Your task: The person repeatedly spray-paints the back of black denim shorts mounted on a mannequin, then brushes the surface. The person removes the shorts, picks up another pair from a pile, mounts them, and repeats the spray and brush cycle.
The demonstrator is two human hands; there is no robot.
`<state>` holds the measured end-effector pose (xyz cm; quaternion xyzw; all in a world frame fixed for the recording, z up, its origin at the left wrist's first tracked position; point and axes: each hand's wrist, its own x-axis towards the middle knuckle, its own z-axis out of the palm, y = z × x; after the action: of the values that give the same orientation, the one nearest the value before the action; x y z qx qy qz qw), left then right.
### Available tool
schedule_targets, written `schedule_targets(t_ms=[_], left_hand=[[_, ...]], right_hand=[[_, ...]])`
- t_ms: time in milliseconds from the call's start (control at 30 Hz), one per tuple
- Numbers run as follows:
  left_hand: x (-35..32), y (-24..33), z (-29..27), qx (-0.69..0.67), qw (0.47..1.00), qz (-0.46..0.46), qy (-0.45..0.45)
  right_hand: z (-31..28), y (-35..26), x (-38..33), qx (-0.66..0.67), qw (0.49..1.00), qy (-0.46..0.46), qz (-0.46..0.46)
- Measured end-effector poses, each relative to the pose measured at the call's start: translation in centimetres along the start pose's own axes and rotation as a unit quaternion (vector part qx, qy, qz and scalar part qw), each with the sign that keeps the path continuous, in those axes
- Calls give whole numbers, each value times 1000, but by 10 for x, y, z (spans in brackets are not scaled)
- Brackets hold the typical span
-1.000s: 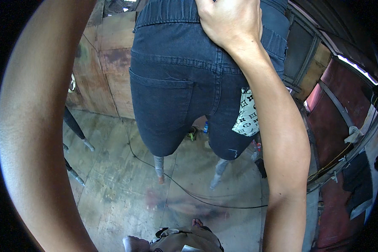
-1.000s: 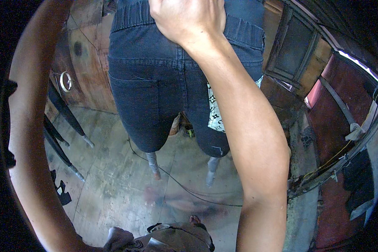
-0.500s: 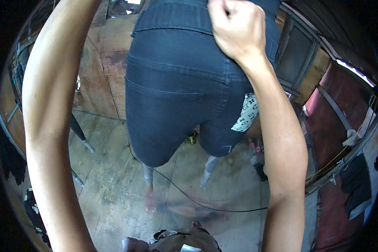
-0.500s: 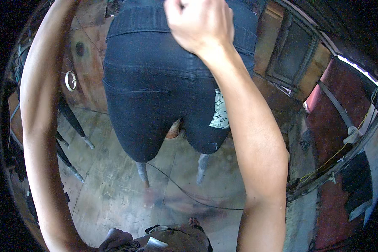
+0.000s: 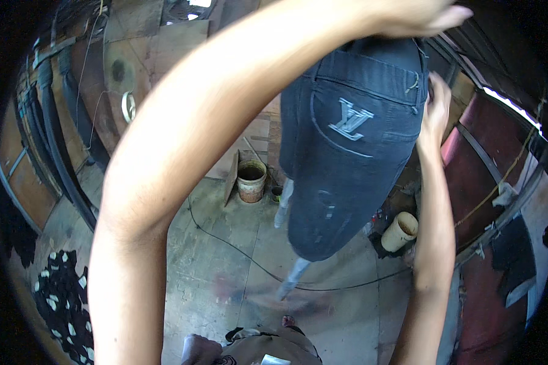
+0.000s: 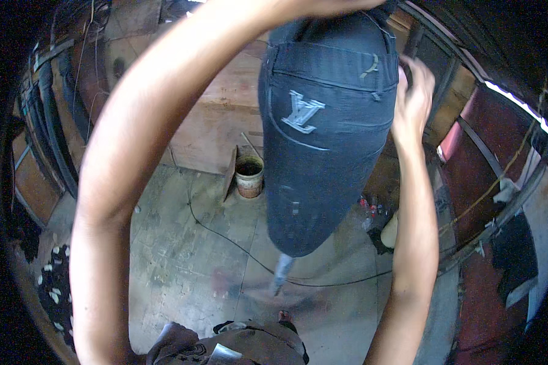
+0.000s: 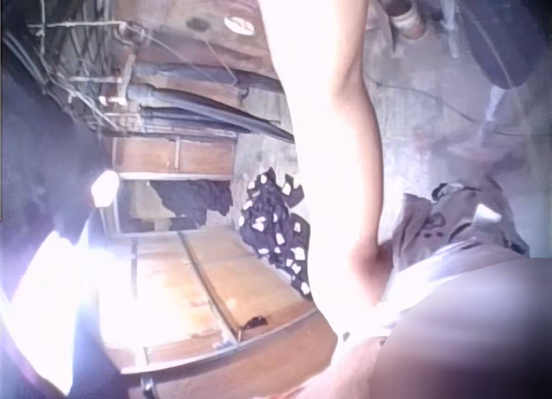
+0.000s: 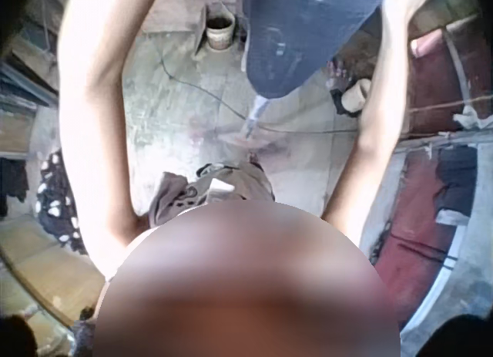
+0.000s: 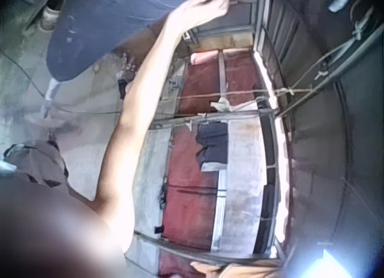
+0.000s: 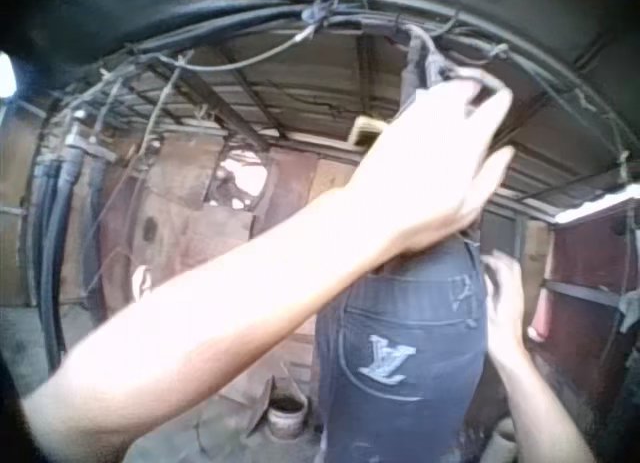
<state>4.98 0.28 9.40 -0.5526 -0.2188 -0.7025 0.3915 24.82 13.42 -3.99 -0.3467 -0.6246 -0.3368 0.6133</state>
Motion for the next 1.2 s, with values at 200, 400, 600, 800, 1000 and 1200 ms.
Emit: schedule_targets(t_ms=[200,400,600,800,1000,1200], left_hand=[[-108,-124,-13,-150,963,152,-163],[-129,-107,-14,-80,951,194,-227],[-113,-52,-27,-19,946,72,-315],[-102,-19,-19,107,928,108,-339],[-100,6,-18,146,912,94,-371],[-111,19,-22,196,895,83,-392]], right_hand=[[-123,14,-211,69,943,-81,316],[-221,47,-361,-79,853,-119,501],[-290,90,-453,-198,846,19,495],[-304,182,-488,-253,844,-88,465],[-308,269,-493,-345,805,-134,464],[-318,289,-523,-278,849,-79,443]])
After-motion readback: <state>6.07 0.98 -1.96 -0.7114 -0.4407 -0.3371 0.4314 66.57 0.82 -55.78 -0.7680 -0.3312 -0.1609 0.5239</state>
